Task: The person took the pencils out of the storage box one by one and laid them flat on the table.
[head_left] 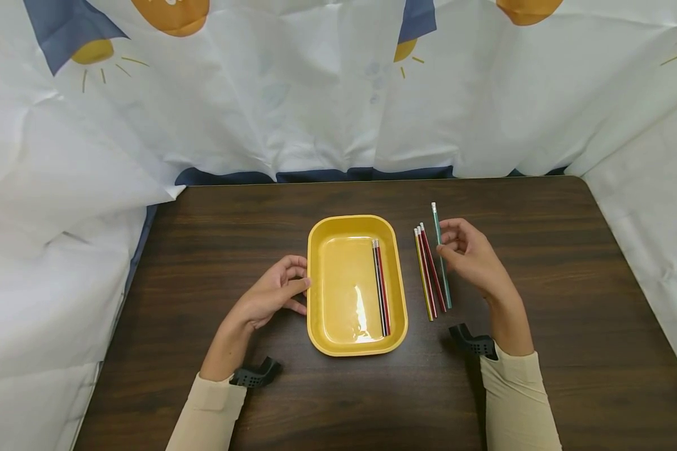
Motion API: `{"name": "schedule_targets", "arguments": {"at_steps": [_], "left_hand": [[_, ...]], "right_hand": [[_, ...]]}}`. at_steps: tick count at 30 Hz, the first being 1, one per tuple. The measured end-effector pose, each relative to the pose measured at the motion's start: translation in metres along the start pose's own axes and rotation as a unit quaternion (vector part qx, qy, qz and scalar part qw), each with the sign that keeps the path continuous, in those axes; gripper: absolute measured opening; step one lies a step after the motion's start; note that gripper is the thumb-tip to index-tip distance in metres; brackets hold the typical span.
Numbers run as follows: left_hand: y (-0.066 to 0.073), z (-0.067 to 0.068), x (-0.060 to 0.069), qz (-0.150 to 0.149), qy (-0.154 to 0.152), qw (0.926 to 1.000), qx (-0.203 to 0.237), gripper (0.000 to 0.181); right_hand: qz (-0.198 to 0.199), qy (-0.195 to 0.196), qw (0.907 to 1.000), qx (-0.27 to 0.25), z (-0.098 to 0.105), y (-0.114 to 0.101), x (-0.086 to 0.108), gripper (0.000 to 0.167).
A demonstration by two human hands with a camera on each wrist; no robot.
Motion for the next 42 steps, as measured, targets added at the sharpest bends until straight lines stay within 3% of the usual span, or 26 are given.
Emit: {"name": "schedule_targets", "arguments": {"at_steps": [11, 23, 42], "left_hand": [[0.001, 0.0, 0.0, -0.002, -0.002, 1.0, -0.003, 0.051], [0.001, 0.002, 0.0, -0.004, 0.0, 1.0, -0.005, 0.052], [-0.001, 0.001, 0.0, -0.008, -0.005, 1.0, -0.003, 0.052]], "right_hand": [[-0.003, 0.001, 0.9993, 0.038, -0.002, 0.008, -0.005, 0.046], [-0.014, 0.034, 0.9933, 0.11, -0.002, 0.015, -0.011, 0.046], [-0.024, 0.059, 0.9863, 0.152, -0.002, 0.023, -0.011, 0.047]]}}
Point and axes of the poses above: each hand's wrist, its own x-axis away from the middle knuckle, its own z-axis out of the back of the hand, y = z × x, the point moved 5 cm from there along -x, towards the middle knuckle, and after that the axes turned 8 degrees about -z, right-handed, at the moved point
